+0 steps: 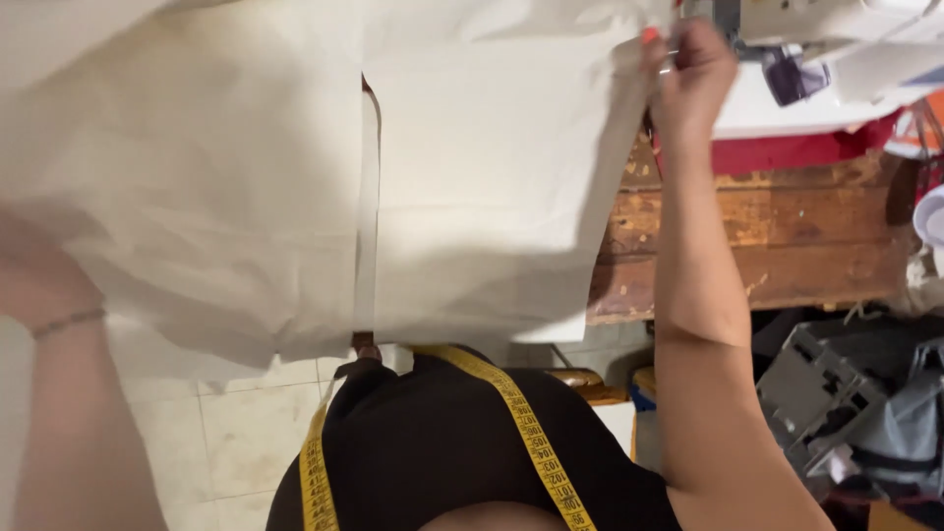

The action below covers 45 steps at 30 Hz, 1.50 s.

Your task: Cutting white fabric into pieces using scissors on a wooden workbench

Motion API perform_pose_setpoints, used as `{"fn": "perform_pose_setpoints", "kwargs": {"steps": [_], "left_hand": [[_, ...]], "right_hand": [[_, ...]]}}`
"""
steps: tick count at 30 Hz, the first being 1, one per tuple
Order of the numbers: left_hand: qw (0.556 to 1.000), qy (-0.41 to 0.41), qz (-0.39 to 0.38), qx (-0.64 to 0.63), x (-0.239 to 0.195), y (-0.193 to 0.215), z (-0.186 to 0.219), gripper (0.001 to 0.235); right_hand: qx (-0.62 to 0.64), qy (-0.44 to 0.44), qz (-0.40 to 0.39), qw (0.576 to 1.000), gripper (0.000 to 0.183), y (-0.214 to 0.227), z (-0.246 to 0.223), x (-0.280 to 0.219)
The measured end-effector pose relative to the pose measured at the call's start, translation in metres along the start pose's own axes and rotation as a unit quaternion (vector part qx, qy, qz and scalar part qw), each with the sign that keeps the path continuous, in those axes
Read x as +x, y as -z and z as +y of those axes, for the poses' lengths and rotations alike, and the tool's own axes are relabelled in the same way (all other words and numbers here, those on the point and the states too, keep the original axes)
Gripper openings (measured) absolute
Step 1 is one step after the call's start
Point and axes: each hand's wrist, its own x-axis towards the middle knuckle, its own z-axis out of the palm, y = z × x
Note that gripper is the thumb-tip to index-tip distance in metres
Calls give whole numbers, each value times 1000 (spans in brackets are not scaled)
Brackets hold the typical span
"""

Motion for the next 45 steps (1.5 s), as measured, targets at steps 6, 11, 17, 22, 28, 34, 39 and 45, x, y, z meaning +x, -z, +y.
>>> {"fn": "perform_pose_setpoints", "kwargs": {"steps": [6, 11, 17, 22, 28, 34, 39, 45], "left_hand": [[940, -238, -90, 228, 102, -67, 46, 29], [904, -208, -234, 290, 112, -103, 168, 29], [937, -286, -123, 158, 50, -95, 230, 12], [909, -228, -273, -216, -86, -103, 374, 22], [912, 18, -286, -294, -77, -248, 403, 84], [775, 201, -445, -401, -39, -218, 438, 66], [832, 73, -503, -222, 3, -177, 452, 60], [858, 0, -436, -270, -19, -210, 441, 72]], "right_hand": [[-157, 31, 148, 976, 34, 95, -59, -89], [-163, -107, 102, 976, 20, 100, -21, -149], [-296, -172, -53, 938, 31, 94, 14, -171], [76, -306, 112, 942, 26, 95, 17, -171], [92, -316, 38, 943, 36, 117, 14, -123], [65, -365, -68, 926, 30, 122, -18, -98], [46, -417, -156, 894, 30, 133, -5, -93], [66, -296, -203, 931, 44, 121, 20, -129]]}}
